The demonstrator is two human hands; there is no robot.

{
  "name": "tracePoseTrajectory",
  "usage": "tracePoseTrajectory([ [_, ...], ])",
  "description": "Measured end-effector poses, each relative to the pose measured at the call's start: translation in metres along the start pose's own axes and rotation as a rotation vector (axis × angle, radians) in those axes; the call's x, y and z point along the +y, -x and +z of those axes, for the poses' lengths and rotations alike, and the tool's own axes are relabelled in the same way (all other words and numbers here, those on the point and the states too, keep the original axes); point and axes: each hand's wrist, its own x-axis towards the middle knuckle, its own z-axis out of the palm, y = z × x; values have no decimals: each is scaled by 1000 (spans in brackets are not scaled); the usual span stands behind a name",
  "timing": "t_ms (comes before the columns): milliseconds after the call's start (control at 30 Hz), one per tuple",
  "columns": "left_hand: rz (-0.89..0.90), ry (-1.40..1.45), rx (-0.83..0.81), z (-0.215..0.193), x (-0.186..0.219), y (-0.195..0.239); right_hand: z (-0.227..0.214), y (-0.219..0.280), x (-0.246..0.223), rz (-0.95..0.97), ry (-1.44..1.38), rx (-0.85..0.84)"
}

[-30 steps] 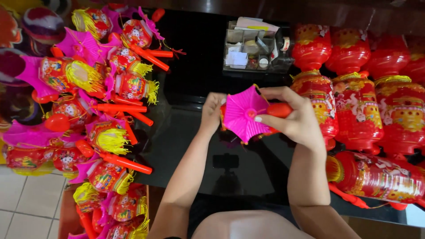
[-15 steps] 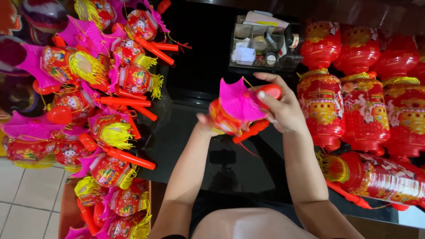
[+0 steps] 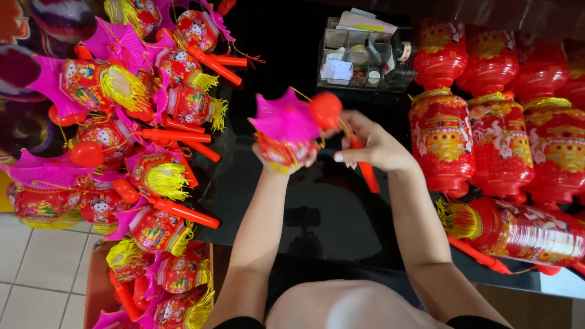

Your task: Assembling decorative lanterns by attaching plastic handles and wires using a small hand tool.

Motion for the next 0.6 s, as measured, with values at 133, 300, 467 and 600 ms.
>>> tracePoseTrajectory([
  [133, 36, 58, 51, -14, 12, 6, -15, 14, 16, 181, 115, -37],
  [300, 80, 119, 114, -33, 19, 4, -19, 25, 45, 89, -44, 250],
  [467, -85, 51, 231, 41, 30, -2, -12, 40, 68, -20, -272, 465],
  [600, -171, -159, -117, 44, 4, 6, -36, 57, 108, -88, -346, 510],
])
